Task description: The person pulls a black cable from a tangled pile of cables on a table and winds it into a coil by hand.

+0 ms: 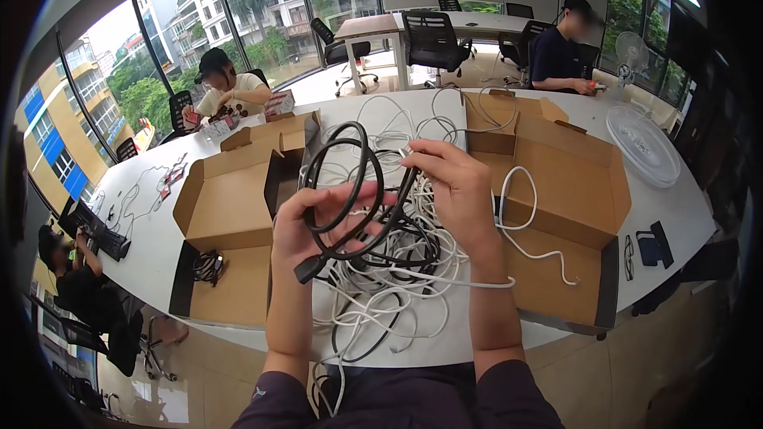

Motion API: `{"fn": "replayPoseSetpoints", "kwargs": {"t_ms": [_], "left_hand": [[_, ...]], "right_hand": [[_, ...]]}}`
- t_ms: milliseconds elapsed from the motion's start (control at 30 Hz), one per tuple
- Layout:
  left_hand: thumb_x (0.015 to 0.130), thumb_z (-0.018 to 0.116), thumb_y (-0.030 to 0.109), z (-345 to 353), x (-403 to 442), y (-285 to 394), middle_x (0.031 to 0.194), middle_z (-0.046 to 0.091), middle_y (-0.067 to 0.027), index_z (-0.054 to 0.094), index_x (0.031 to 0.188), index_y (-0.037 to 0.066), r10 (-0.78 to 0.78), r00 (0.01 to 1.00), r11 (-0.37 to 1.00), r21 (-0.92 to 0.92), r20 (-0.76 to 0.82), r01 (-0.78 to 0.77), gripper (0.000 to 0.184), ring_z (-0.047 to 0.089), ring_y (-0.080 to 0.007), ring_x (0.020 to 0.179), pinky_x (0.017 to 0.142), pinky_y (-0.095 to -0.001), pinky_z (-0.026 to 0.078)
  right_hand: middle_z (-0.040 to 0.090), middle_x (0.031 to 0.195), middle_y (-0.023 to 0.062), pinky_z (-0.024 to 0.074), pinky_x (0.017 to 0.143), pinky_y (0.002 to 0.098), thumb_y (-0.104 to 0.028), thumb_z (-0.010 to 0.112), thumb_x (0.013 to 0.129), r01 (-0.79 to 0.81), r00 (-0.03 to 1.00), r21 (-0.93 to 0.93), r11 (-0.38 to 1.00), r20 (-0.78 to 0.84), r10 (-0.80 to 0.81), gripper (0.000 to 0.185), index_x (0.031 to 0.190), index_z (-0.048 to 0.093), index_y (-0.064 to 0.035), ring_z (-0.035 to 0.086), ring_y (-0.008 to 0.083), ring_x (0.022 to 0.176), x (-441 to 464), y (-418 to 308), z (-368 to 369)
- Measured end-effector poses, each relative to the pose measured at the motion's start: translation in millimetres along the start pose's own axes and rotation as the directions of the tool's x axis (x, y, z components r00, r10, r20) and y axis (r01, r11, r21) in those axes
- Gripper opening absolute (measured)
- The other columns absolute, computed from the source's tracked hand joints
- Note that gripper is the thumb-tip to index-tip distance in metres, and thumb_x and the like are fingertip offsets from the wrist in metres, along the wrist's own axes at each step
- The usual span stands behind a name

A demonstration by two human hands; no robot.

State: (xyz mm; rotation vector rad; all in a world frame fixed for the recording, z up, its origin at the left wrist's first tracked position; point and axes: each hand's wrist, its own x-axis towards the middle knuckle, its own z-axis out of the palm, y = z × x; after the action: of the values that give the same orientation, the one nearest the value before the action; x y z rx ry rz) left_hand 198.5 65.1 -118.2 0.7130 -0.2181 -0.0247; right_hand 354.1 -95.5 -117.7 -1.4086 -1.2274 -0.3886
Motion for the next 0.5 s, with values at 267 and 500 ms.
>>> {"fn": "replayPoseSetpoints", "kwargs": {"t_ms": [267, 500], "left_hand": [[0.095, 0.044, 0.03, -1.9, 4.4, -11.8, 0.129, 0.053, -0.0269, 0.041, 0.135, -0.011, -0.057, 0.998, 0.971, 0.23, -0.009, 0.058, 0.057, 0.065, -0.038, 0.1, 0.065, -0.0304, 0.061], [0.102, 0.038, 0.026, -6.9, 12.4, -21.9, 0.121, 0.061, -0.0168, 0.037, 0.14, -0.003, -0.014, 0.998, 0.886, 0.462, -0.067, 0.044, 0.048, 0.065, -0.0219, 0.102, 0.082, -0.0325, 0.056]], "right_hand": [[0.063, 0.118, 0.0154, 0.0517, 0.084, 0.0283, -0.001, 0.053, 0.093, -0.091, 0.995, 0.392, 0.916, -0.006, 0.101, 0.02, 0.108, 0.066, 0.0018, 0.063, 0.0192, 0.103, -2.2, 4.6, -2.7], [0.047, 0.137, 0.0183, 0.0466, 0.096, 0.0358, -0.054, 0.042, 0.096, -0.208, 0.973, 0.686, 0.697, 0.214, 0.08, 0.072, 0.137, 0.038, 0.0054, 0.054, 0.0256, 0.119, -7.0, -7.7, 1.9]]}}
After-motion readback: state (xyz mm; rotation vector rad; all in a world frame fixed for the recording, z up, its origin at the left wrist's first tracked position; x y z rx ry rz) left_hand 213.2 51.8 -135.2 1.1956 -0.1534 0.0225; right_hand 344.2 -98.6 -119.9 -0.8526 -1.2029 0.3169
